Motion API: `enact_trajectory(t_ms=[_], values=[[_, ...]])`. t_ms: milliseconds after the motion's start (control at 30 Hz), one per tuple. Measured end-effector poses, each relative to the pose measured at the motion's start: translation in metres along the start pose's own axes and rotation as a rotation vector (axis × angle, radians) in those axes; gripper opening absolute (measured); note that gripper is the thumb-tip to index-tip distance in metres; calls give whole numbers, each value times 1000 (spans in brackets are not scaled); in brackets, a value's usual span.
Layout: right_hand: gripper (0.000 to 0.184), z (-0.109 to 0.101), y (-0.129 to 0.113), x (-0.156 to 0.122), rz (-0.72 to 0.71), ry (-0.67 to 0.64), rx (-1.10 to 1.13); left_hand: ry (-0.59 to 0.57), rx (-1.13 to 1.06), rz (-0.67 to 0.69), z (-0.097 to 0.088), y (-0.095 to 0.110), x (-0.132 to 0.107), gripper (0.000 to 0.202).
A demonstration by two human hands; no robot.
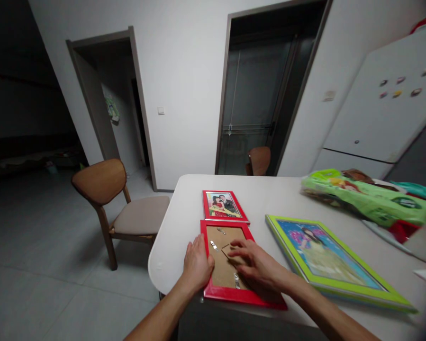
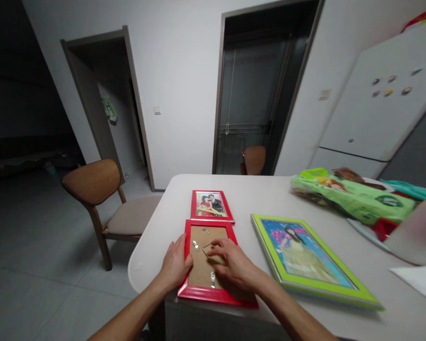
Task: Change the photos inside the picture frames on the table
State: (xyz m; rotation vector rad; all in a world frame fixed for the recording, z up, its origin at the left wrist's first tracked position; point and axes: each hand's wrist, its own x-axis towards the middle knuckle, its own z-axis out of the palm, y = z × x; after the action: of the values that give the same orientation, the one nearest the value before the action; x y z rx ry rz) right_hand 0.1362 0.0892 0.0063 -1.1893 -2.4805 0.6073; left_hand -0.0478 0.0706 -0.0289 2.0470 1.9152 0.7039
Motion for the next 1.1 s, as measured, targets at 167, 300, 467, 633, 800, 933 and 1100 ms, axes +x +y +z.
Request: enact_trajectory(t_ms=[167,300,467,633,800,933,1100], values=[[17,7,-18,-21,-8,-54,27,-9,16,-4,2,1,1,57],[21,14,-18,-14,20,39,-11,-7,35,11,0,3,0,56],[36,12,-11,-14,195,137,-167,4,17,45,-3,6,-1,48],[38,13,-12,-9,257,190,-169,16,-86,42,-8,3,-4,47],[35,0,-20,-2,293,195,-197,40,-282,18,-20,1,-9,46],[35,-9,-37,7,268,245,-206,57,-506,-2,-25,5,-3,37],[37,-5,-60,15,171,277,-60,101,-712,-144,-36,-15,7,31]])
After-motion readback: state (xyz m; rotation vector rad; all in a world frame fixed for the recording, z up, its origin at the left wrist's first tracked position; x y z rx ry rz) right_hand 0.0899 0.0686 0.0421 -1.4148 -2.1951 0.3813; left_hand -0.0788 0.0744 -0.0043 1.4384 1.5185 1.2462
